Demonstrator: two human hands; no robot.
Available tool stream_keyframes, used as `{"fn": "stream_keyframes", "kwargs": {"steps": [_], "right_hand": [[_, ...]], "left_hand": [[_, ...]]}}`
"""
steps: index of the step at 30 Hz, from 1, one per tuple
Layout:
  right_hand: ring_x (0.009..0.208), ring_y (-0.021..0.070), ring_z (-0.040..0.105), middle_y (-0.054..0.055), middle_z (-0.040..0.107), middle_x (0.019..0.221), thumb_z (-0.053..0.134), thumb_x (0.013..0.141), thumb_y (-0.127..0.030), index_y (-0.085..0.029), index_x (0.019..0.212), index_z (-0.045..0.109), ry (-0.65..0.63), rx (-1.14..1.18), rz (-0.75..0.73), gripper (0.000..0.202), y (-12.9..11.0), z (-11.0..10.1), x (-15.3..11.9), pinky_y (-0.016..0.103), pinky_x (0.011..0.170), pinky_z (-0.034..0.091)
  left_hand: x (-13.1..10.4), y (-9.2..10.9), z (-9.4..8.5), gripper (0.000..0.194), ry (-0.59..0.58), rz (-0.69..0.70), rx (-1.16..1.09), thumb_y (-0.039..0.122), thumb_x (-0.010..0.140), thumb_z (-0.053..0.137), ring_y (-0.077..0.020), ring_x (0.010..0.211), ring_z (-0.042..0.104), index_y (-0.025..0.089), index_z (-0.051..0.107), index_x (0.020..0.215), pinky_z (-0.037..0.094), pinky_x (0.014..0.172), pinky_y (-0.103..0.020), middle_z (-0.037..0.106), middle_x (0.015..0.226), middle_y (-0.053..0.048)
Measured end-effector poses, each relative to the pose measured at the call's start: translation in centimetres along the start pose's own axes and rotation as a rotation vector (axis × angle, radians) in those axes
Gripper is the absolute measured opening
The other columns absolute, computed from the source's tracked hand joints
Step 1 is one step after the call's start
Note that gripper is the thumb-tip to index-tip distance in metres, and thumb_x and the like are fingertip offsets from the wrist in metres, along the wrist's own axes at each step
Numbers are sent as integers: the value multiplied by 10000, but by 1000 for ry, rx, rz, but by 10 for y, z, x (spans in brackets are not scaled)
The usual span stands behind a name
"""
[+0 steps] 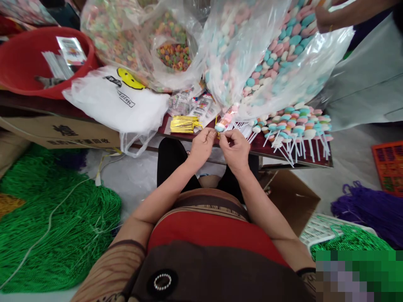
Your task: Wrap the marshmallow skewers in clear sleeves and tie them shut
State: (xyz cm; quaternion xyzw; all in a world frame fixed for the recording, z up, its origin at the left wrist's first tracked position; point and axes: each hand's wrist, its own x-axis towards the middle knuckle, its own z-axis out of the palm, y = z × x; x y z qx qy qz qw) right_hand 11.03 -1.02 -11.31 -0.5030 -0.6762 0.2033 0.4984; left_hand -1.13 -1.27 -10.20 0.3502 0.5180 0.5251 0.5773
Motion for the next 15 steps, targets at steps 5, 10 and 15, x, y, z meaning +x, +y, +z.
{"fn": "stream_keyframes", "kwargs": {"steps": [5, 10, 15], "right_hand": [[897, 179, 673, 53, 719, 1040, 567, 933, -254, -248, 1153, 669, -88, 114, -65, 242, 10, -7, -3, 346, 810, 555], [941, 208, 663, 71, 714, 1016, 515, 988, -261, -299, 1131, 720, -141, -169, -237, 253, 18, -13, 2, 391, 854, 528], [907, 216, 645, 63, 726, 925, 557, 989, -339, -300, 1033, 749, -202, -359, -334, 200, 25, -16, 13, 403, 857, 478]], "left_hand": [[-5, 12, 0, 193, -82, -251, -246, 232, 989, 515, -28, 355, 176, 204, 473, 802, 144, 405, -176, 283, 468, 133], [-10, 20, 0, 212, -127, -356, -343, 243, 947, 582, -12, 319, 179, 208, 449, 786, 119, 373, -137, 273, 455, 141], [-12, 22, 2, 220, -99, -361, -365, 263, 945, 603, -6, 317, 194, 207, 452, 795, 115, 366, -129, 287, 461, 142]]}}
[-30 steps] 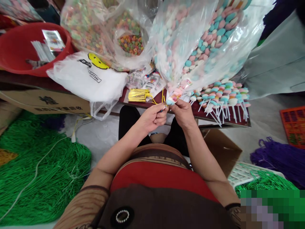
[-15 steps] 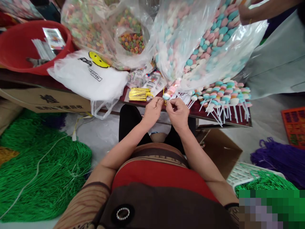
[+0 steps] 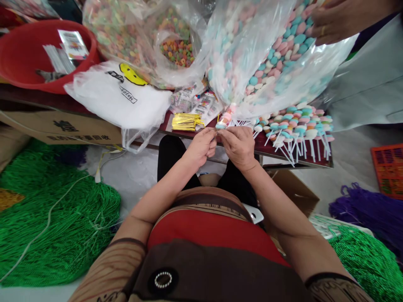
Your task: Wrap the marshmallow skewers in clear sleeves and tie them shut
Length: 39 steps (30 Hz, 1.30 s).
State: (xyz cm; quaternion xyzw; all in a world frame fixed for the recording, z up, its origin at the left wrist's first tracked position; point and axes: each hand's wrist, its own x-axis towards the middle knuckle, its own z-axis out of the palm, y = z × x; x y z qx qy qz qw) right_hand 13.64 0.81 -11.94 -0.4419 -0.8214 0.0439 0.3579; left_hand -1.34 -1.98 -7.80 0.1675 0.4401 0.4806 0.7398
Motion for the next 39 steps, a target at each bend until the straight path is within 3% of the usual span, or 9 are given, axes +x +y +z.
{"fn": "stream_keyframes", "kwargs": {"steps": [5, 9, 12, 17, 22, 28, 35, 39], "right_hand": [[965, 228, 639, 73, 709, 985, 605, 965, -362, -270, 1025, 718, 41, 100, 21, 157, -1, -6, 5, 418, 900, 473], [778, 183, 617, 32, 686, 859, 653, 926, -393, -233, 917, 689, 161, 376, 280, 164, -15, -2, -1, 358, 765, 511], [779, 170, 630, 17, 698, 857, 659, 908, -389, -233, 901, 706, 223, 548, 419, 164, -27, 5, -6, 335, 747, 519], [792, 167, 632, 13, 702, 852, 675, 888, -337, -243, 878, 721, 292, 559, 416, 105, -34, 6, -6, 336, 766, 516], [792, 167, 627, 17, 692, 850, 659, 894, -347, -250, 871, 703, 283, 533, 395, 109, -36, 4, -7, 337, 771, 520], [755, 143, 609, -5, 660, 831, 664, 871, -314, -244, 853, 671, 308, 667, 492, 73, -37, 8, -10, 302, 739, 502], [763, 149, 625, -3, 663, 820, 656, 885, -402, -239, 858, 642, 254, 705, 560, 166, -36, 5, -10, 308, 766, 525], [759, 159, 658, 3, 681, 826, 625, 908, -410, -250, 897, 650, 295, 714, 570, 163, -36, 8, -12, 319, 758, 549]], "left_hand": [[-3, 1, 0, 288, -16, 37, -67, 293, 967, 585, -8, 314, 192, 210, 401, 762, 149, 373, -138, 267, 453, 142], [-4, 0, 2, 314, -39, 70, -124, 302, 986, 563, -12, 314, 202, 212, 369, 756, 160, 378, -138, 261, 448, 142], [-5, -4, 4, 278, -51, 71, -113, 308, 987, 563, -15, 310, 204, 213, 400, 783, 157, 378, -152, 290, 445, 142], [-6, -10, 8, 226, -28, 68, -62, 294, 991, 549, -14, 313, 205, 210, 441, 812, 153, 379, -148, 313, 443, 139], [-6, -12, 8, 231, -35, 44, -71, 314, 963, 600, -9, 324, 190, 209, 458, 813, 143, 377, -150, 300, 459, 140], [-5, -14, 5, 239, -93, 25, -101, 329, 946, 628, -8, 314, 182, 211, 459, 825, 136, 373, -151, 295, 458, 146], [-4, -12, 1, 290, -152, -13, -153, 295, 995, 552, -16, 302, 198, 205, 413, 758, 156, 377, -157, 274, 431, 139], [-4, -9, 2, 286, -162, -23, -171, 270, 1011, 517, -18, 298, 189, 202, 419, 751, 157, 376, -156, 260, 425, 138]]}}
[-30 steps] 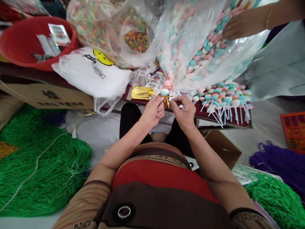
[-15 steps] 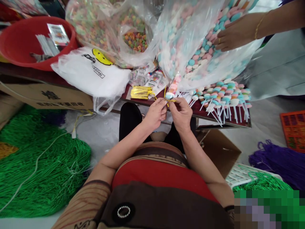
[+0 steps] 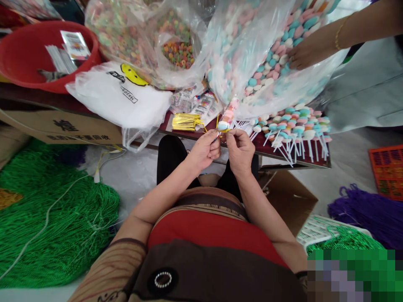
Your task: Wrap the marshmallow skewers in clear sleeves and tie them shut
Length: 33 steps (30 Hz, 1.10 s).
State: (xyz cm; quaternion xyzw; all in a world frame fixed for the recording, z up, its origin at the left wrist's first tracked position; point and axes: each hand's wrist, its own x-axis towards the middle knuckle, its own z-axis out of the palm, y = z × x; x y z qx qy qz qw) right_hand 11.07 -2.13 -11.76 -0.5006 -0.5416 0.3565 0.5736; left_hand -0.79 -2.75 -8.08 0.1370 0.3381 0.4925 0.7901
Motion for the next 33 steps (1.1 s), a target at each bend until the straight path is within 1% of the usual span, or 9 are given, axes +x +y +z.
{"fn": "stream_keyframes", "kwargs": {"steps": [4, 9, 12, 16, 21, 23, 27, 31, 33], "right_hand": [[829, 169, 668, 19, 710, 912, 633, 914, -379, -259, 955, 701, -20, -66, -88, 144, -2, -1, -1, 336, 800, 541], [772, 151, 628, 7, 689, 837, 647, 912, -309, -243, 879, 709, 21, -103, -172, 96, -5, -1, 0, 312, 744, 502], [767, 147, 629, -2, 677, 820, 647, 906, -311, -242, 865, 698, 18, -62, -133, 95, -3, 0, 0, 310, 758, 509], [798, 153, 650, -4, 683, 843, 672, 878, -355, -250, 869, 694, 14, 13, -25, 108, 1, 1, 0, 321, 806, 536], [768, 145, 670, -26, 698, 803, 722, 830, -342, -245, 840, 683, 23, 193, 108, 105, 1, 1, 1, 315, 808, 557], [756, 142, 672, -31, 695, 780, 727, 819, -348, -236, 816, 671, 31, 228, 135, 125, -1, 1, 2, 312, 799, 560], [741, 142, 669, -32, 696, 762, 711, 821, -386, -228, 807, 651, 37, 240, 177, 169, -5, 2, 2, 312, 791, 565], [732, 147, 671, -29, 690, 756, 715, 812, -413, -234, 808, 632, 48, 261, 199, 197, -4, 2, 3, 323, 790, 574], [711, 147, 665, -29, 681, 754, 709, 818, -421, -237, 815, 621, 44, 274, 217, 204, -2, 3, 3, 332, 788, 579]], "left_hand": [[1, 0, 1, 238, 19, 15, 7, 257, 1000, 533, -20, 293, 189, 207, 442, 786, 150, 372, -152, 270, 426, 142], [3, -4, -2, 209, 8, 28, 38, 268, 985, 554, -18, 289, 201, 211, 455, 810, 140, 369, -147, 311, 430, 143], [4, -5, -3, 231, -31, 20, 37, 262, 997, 529, -22, 284, 199, 212, 439, 791, 146, 369, -156, 309, 418, 140], [4, -3, -4, 251, -43, 4, 36, 242, 1013, 488, -25, 278, 192, 209, 423, 772, 146, 370, -162, 295, 405, 137], [4, -1, -4, 263, -47, -12, 41, 251, 1019, 482, -24, 284, 189, 205, 422, 767, 150, 373, -161, 286, 407, 136], [4, -1, -4, 259, -40, -12, 40, 248, 1018, 484, -23, 285, 189, 204, 423, 770, 148, 374, -160, 281, 408, 138], [4, 0, -3, 269, -7, -10, 34, 288, 979, 580, -14, 290, 191, 204, 422, 777, 140, 375, -152, 273, 423, 150], [4, 0, -2, 263, 8, -12, 48, 281, 990, 561, -13, 291, 192, 203, 426, 778, 137, 377, -153, 284, 417, 148], [4, 0, -1, 264, 15, -6, 55, 298, 972, 599, -11, 294, 192, 201, 441, 784, 139, 376, -151, 282, 418, 151]]}}
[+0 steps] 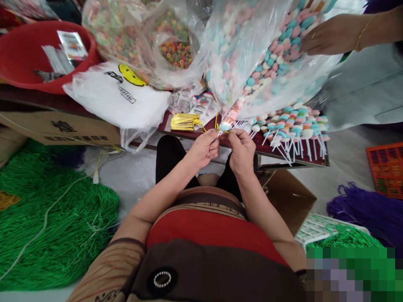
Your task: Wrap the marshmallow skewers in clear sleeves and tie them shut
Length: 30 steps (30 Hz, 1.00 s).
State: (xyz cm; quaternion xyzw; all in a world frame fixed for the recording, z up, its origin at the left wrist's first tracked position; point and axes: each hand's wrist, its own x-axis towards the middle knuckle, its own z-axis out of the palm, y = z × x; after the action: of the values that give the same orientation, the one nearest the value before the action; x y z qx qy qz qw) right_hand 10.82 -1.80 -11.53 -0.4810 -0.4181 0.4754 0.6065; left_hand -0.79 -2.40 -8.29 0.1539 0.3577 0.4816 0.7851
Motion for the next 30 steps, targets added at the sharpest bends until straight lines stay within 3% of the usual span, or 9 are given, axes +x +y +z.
{"fn": "stream_keyframes", "kwargs": {"steps": [4, 8, 12, 15, 17, 21, 30], "right_hand": [[706, 134, 641, -27, 661, 773, 665, 861, -383, -234, 841, 629, 33, -65, -79, 154, 3, -1, -2, 314, 769, 563], [755, 135, 617, -9, 652, 809, 625, 901, -287, -226, 855, 669, 53, -367, -381, 88, 1, -4, -8, 302, 773, 531], [809, 160, 641, 23, 677, 897, 574, 950, -254, -236, 1007, 681, -55, -565, -571, 122, -3, -13, -8, 334, 792, 551], [962, 203, 670, 78, 684, 1097, 553, 966, -240, -262, 1219, 643, -183, -635, -704, 269, -8, -22, 0, 389, 874, 569], [1054, 230, 667, 97, 680, 1151, 556, 975, -254, -278, 1250, 647, -261, -722, -783, 291, -10, -26, 6, 418, 928, 563], [1012, 235, 692, 100, 715, 1056, 592, 979, -341, -259, 1136, 709, -297, -871, -818, 211, -8, -27, 13, 393, 881, 588], [925, 206, 718, 84, 762, 968, 545, 1006, -358, -232, 1036, 723, -154, -784, -749, 221, 0, -4, 4, 358, 851, 589]], "left_hand": [[-1, 1, 4, 268, 36, 25, 28, 304, 936, 656, -11, 301, 197, 193, 472, 776, 143, 370, -154, 274, 416, 153], [-3, 1, 10, 221, 118, 66, 76, 271, 937, 652, -5, 304, 223, 175, 525, 784, 153, 369, -154, 304, 423, 144], [-5, 3, 11, 218, 162, 73, 93, 235, 935, 644, 2, 311, 198, 167, 540, 756, 138, 372, -148, 278, 418, 144], [-5, 5, 9, 275, 157, 61, 102, 214, 959, 594, 2, 311, 185, 172, 503, 703, 132, 374, -149, 268, 414, 137], [-5, 4, 9, 290, 156, 59, 108, 198, 971, 564, 0, 310, 189, 174, 490, 691, 133, 371, -153, 281, 415, 131], [-5, 1, 11, 301, 204, 87, 80, 245, 948, 622, -3, 320, 197, 181, 475, 693, 141, 370, -157, 281, 426, 133], [-3, -2, 16, 254, 288, 168, 22, 208, 991, 541, -4, 321, 208, 175, 498, 743, 141, 374, -148, 294, 436, 130]]}}
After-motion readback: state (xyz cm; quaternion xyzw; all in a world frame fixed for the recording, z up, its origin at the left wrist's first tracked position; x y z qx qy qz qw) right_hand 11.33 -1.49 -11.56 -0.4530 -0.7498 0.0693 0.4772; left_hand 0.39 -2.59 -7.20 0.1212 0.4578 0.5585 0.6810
